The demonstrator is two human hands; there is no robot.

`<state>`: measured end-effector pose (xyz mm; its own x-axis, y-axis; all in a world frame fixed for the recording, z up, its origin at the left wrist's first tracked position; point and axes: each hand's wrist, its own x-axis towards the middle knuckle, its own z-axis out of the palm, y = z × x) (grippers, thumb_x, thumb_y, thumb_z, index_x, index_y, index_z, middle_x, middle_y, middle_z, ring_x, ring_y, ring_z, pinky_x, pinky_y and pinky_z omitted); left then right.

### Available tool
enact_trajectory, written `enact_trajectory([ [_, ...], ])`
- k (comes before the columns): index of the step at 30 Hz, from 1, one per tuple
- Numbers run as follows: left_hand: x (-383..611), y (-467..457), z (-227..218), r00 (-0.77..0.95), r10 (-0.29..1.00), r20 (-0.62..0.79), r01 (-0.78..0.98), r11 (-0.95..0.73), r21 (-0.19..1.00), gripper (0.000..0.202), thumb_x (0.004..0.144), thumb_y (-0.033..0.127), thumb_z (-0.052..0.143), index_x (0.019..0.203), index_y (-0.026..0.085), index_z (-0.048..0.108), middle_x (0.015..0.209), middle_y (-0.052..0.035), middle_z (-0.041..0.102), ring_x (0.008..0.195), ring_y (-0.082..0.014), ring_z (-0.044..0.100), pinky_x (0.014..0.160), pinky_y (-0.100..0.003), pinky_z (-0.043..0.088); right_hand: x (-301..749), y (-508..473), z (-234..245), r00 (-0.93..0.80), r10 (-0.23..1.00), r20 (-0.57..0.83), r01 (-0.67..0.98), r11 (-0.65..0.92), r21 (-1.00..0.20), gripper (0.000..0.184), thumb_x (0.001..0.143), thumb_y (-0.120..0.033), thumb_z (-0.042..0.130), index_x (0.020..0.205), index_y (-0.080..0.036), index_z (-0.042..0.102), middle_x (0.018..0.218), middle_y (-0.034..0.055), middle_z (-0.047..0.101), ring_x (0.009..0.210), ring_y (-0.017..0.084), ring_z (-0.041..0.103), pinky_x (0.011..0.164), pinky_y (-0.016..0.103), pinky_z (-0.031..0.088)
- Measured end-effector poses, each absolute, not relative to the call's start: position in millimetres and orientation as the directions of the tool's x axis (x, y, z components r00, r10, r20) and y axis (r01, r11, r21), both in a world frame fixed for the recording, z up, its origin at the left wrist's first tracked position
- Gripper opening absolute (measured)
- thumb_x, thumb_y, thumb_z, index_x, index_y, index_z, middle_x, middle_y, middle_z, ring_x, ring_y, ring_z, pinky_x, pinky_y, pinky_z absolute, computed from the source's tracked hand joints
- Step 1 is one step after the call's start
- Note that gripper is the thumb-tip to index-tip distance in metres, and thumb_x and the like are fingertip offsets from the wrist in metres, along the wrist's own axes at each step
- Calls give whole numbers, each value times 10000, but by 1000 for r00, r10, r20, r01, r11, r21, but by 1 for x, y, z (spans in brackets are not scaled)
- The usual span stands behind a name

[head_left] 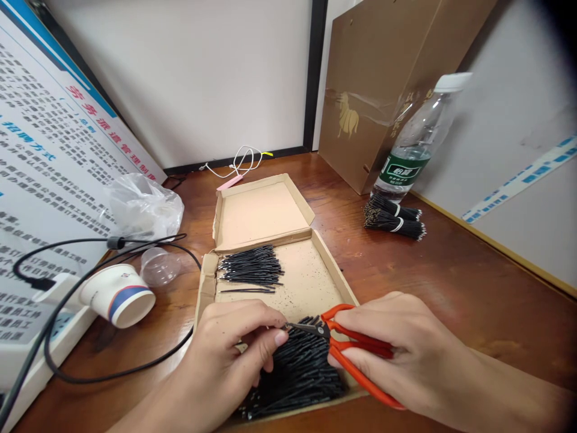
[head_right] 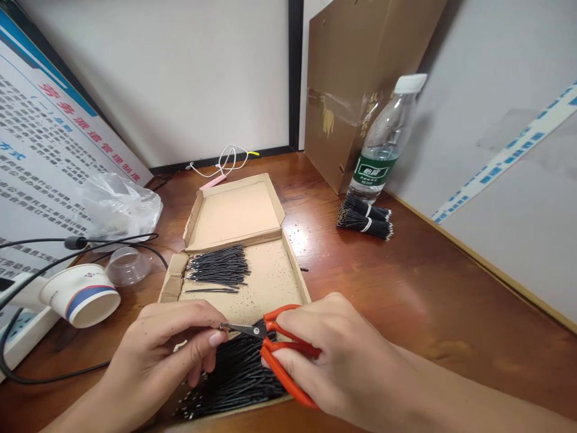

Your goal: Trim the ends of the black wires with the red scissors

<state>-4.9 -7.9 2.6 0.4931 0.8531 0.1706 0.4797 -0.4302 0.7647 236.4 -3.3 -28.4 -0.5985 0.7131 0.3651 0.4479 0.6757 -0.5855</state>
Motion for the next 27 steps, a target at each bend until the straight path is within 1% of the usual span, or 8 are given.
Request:
enact_trajectory([
  [5,-7,-7,1,497,852,163,477,-425,770,149,948,120,530,844,161,629,592,24,601,431,-74,552,461,-165,434,236,-3,-27,-598,739,310,459,634,-622,264,858,-134,555,665,-208,391,579,-83,296,518,93,212,476,232,240],
  [9,-7,-7,1,506,849,151,479,-423,769,157,954,133,523,853,161,641,607,16,606,452,-83,562,474,-173,446,236,-4,-24,-618,740,266,462,615,-639,249,854,-138,544,666,-211,398,570,-78,323,507,92,239,466,240,239],
  [12,-6,-8,1,513,845,148,482,-426,765,176,958,135,516,852,156,654,612,9,608,452,-84,561,473,-174,448,236,-4,-23,-621,731,283,452,629,-633,268,853,-132,532,651,-213,377,567,-80,301,496,90,236,460,242,228],
  [16,-7,-7,1,507,848,152,482,-426,765,178,957,136,516,847,156,656,617,3,613,455,-88,564,461,-174,447,235,-2,-25,-607,717,342,451,666,-595,272,870,-124,508,645,-209,383,566,-75,336,492,89,259,475,253,231],
  [18,-7,-7,0,505,849,157,477,-425,769,172,956,134,516,851,156,651,622,2,614,454,-88,563,455,-172,448,236,-2,-26,-599,721,350,456,666,-590,274,875,-125,508,644,-209,385,567,-75,336,495,91,254,476,253,230],
  [22,-8,-7,-1,504,851,149,464,-413,784,166,956,130,512,863,161,645,636,1,612,460,-88,566,448,-164,453,237,-4,-26,-594,738,320,469,641,-608,225,862,-153,546,677,-208,429,568,-81,316,510,98,217,473,240,239],
  [27,-8,-8,0,504,852,140,448,-397,801,180,963,140,495,869,153,648,649,-5,598,444,-85,555,431,-161,457,236,-4,-24,-615,738,276,488,632,-603,213,869,-155,535,681,-205,447,563,-71,384,497,94,277,471,237,251],
])
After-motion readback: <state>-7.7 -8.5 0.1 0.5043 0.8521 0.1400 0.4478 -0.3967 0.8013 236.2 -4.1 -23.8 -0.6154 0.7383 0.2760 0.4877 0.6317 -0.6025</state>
